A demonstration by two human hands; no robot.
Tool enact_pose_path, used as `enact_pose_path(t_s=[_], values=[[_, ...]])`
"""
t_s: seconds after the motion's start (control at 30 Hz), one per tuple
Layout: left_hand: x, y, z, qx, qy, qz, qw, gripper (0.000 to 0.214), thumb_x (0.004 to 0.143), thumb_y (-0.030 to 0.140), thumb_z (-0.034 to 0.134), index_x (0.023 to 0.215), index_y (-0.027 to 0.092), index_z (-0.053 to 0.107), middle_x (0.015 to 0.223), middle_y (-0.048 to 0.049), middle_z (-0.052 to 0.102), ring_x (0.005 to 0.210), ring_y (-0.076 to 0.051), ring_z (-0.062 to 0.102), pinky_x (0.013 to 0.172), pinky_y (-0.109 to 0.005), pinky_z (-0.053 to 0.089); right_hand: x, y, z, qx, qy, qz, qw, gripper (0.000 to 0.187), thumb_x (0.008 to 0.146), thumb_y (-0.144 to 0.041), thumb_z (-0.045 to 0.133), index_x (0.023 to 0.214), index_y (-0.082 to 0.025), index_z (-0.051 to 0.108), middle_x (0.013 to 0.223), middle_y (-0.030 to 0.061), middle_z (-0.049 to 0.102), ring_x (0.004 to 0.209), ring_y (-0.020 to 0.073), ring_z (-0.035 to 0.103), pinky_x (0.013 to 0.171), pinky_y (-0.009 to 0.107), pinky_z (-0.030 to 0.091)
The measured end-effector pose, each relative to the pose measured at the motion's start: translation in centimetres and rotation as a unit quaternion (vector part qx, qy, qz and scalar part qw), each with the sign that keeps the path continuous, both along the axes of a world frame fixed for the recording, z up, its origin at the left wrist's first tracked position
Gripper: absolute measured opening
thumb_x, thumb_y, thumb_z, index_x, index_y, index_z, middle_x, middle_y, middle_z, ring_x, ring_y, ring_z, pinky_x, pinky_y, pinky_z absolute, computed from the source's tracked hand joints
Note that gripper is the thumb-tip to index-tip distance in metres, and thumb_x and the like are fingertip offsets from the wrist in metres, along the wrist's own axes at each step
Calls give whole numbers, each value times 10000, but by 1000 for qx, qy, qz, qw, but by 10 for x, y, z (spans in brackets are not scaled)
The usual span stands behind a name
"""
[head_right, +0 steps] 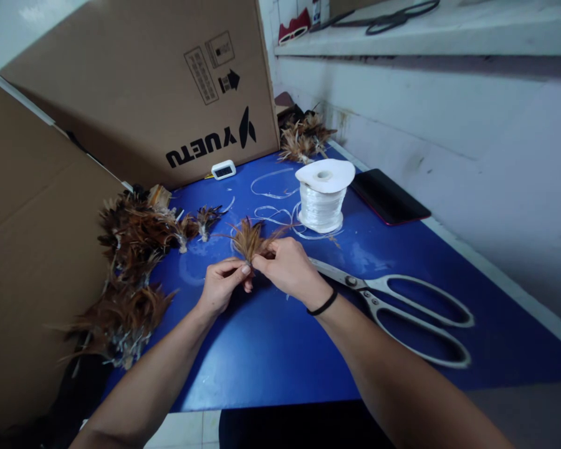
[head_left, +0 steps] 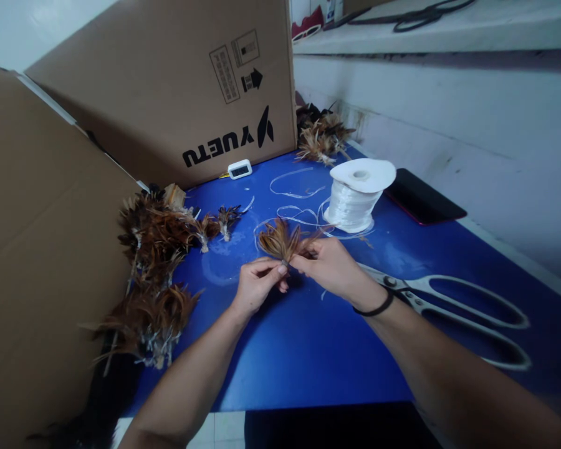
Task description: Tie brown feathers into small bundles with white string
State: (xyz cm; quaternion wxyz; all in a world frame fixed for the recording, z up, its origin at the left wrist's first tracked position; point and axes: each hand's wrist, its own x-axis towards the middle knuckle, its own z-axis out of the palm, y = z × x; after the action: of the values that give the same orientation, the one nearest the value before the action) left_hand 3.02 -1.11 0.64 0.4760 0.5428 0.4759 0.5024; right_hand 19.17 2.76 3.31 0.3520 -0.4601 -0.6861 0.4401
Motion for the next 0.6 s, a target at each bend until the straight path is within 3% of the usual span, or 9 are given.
enact_pose_path(t_s=[0.37,0.6], values=[[-2,1,-1,28,26,-11,999,211,751,329,660,718,125,702,580,-8,578,443,-101,555,466,-253,482,-2,-1,-1,-1,3,1,1000,140,674,-232,527,552,-164,538,516,-35,501,512,98,446,478,223,324],[-3,0,0,51,19,26,998,216,772,322,639,659,149,701,558,-14,579,503,-101,535,537,-255,468,-2,-4,7,-57,77,47,994,123,701,-269,584,671,-157,627,587,-7,606,529,109,523,503,229,390]])
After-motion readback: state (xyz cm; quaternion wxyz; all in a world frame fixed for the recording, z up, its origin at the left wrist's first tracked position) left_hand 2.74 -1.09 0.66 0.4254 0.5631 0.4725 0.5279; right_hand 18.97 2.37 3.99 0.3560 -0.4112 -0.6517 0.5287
